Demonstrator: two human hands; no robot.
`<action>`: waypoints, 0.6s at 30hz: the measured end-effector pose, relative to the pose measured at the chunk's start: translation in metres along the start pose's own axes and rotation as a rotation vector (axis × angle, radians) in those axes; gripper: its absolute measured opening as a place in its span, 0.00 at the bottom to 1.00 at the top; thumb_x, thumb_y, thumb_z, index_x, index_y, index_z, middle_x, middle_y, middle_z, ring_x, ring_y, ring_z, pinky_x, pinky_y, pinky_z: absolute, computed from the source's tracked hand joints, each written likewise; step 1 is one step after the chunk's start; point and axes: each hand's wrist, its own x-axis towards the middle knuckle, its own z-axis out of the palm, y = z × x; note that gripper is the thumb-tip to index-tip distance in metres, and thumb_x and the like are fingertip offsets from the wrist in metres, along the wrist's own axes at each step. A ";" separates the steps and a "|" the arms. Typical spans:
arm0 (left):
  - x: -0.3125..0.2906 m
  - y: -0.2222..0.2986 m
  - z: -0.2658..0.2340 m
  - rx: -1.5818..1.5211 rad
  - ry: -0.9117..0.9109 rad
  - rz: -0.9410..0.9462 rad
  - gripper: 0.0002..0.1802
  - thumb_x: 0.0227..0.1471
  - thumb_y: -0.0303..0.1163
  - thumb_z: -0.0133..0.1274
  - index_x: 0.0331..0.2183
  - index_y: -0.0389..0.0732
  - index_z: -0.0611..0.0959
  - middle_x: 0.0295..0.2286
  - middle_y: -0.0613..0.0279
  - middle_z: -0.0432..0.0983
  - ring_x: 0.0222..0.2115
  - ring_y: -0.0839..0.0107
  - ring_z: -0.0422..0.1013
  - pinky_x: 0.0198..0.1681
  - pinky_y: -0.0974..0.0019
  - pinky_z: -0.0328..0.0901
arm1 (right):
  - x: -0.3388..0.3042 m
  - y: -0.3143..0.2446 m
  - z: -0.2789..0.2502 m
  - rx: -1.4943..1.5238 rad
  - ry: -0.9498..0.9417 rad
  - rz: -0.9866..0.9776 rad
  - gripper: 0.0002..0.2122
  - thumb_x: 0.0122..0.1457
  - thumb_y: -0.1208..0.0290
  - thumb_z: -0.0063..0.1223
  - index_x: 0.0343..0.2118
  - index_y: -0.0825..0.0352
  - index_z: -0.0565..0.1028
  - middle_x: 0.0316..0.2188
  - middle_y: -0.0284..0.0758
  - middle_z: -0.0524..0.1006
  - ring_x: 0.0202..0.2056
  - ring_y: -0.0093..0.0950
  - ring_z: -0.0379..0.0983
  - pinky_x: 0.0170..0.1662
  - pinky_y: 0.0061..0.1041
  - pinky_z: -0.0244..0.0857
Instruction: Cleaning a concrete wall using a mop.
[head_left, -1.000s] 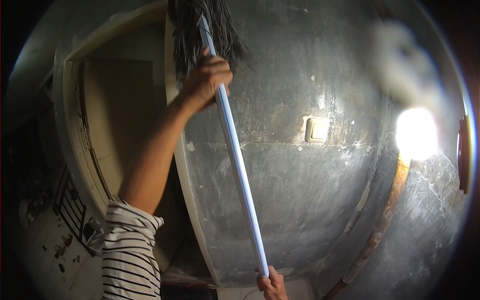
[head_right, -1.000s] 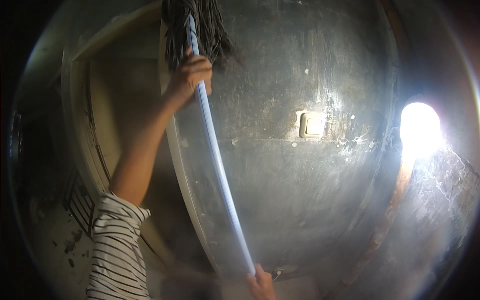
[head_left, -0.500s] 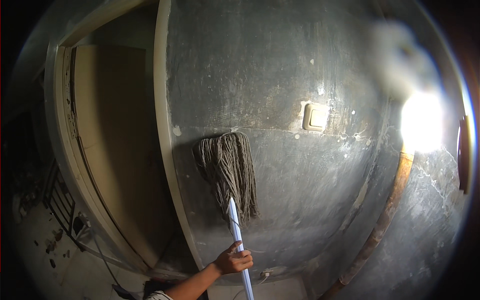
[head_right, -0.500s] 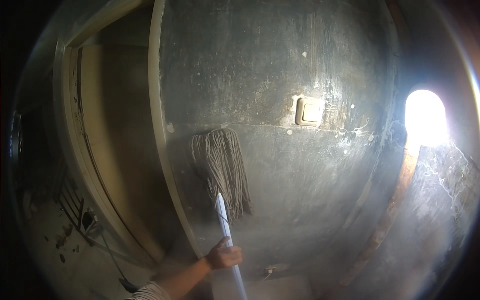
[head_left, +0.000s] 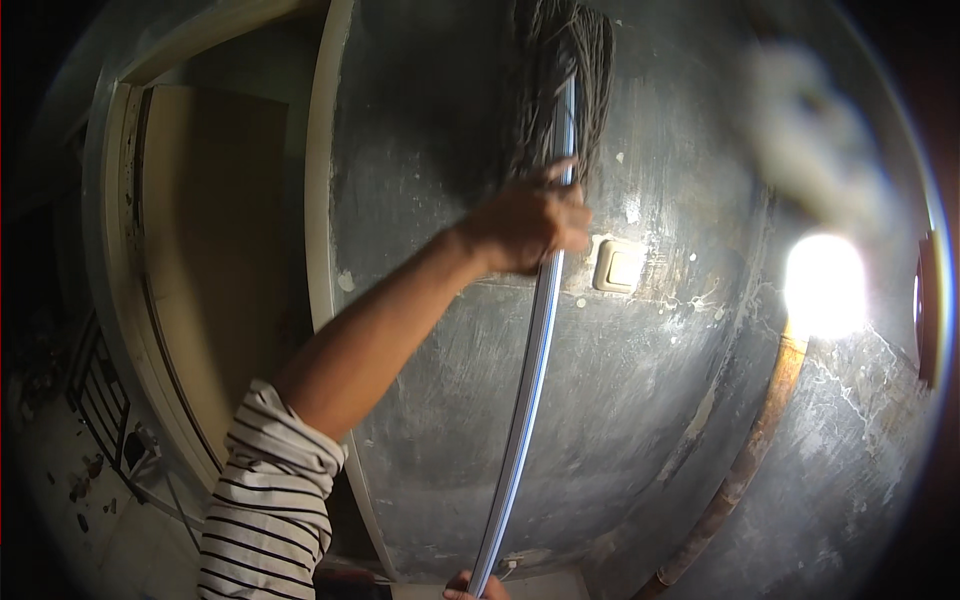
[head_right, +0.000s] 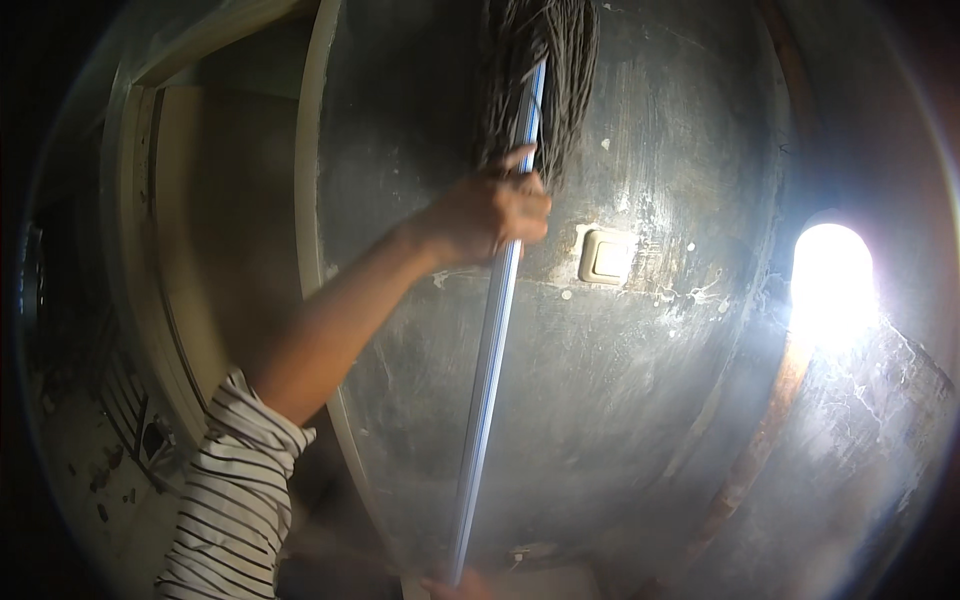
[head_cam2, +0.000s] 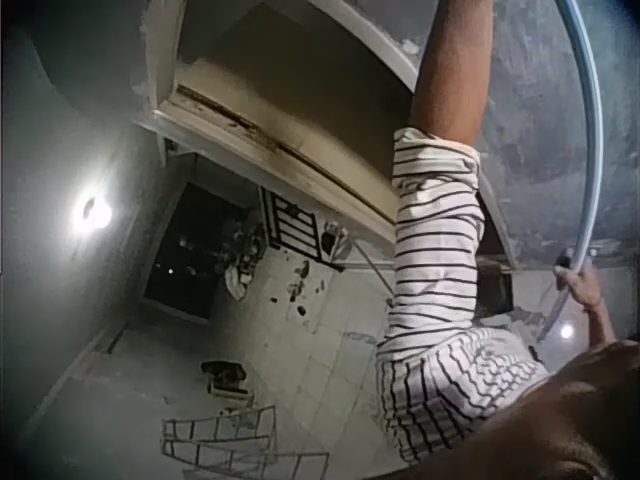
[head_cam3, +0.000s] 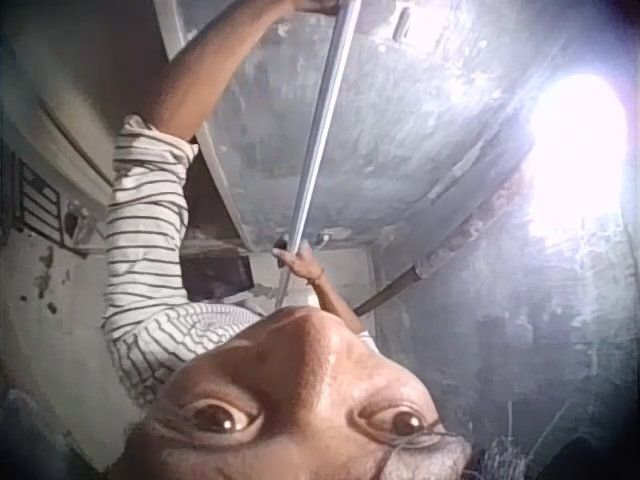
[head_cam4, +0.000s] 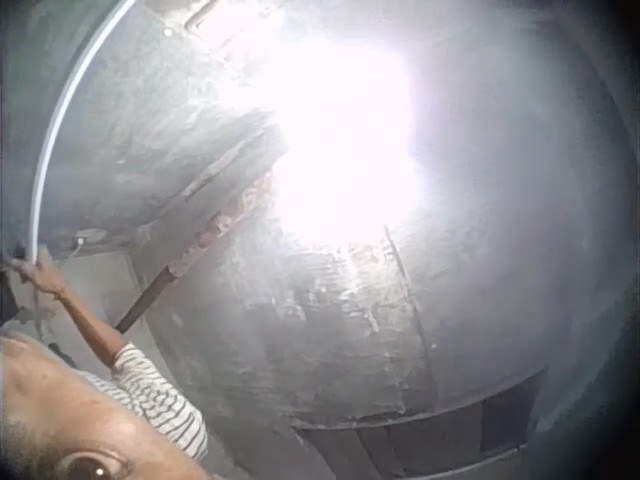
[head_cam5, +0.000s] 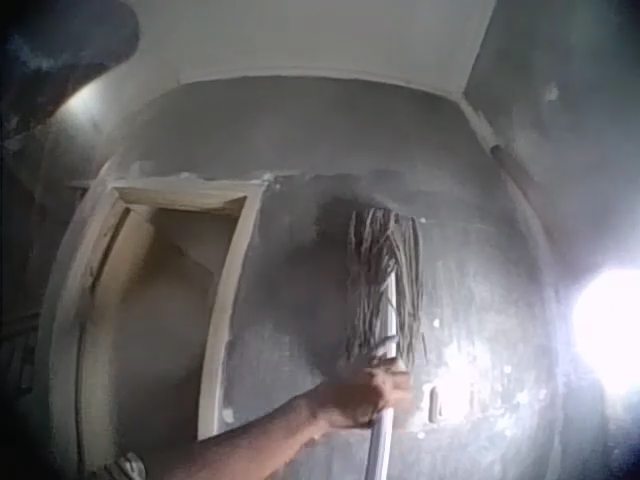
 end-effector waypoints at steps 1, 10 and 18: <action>0.017 -0.024 0.003 -0.001 -0.004 0.009 0.12 0.42 0.21 0.48 0.13 0.48 0.70 0.18 0.74 0.64 0.30 0.79 0.66 0.60 0.52 0.45 | 0.010 -0.022 -0.002 0.019 0.020 -0.065 0.10 0.51 0.68 0.52 0.20 0.68 0.70 0.12 0.29 0.68 0.16 0.19 0.64 0.20 0.20 0.59; 0.106 -0.118 -0.008 0.298 0.024 0.037 0.13 0.29 0.26 0.57 0.15 0.49 0.67 0.21 0.73 0.62 0.32 0.76 0.64 0.55 0.56 0.50 | 0.023 -0.125 -0.036 -0.083 0.256 -0.479 0.18 0.53 0.72 0.49 0.45 0.70 0.61 0.17 0.27 0.64 0.16 0.17 0.61 0.19 0.17 0.58; -0.037 0.121 0.070 -0.026 0.141 -0.101 0.07 0.41 0.27 0.48 0.15 0.46 0.70 0.18 0.69 0.61 0.31 0.74 0.65 0.54 0.40 0.50 | -0.039 0.097 -0.097 -0.359 0.386 0.372 0.11 0.50 0.65 0.53 0.34 0.63 0.77 0.13 0.26 0.66 0.15 0.17 0.59 0.18 0.22 0.55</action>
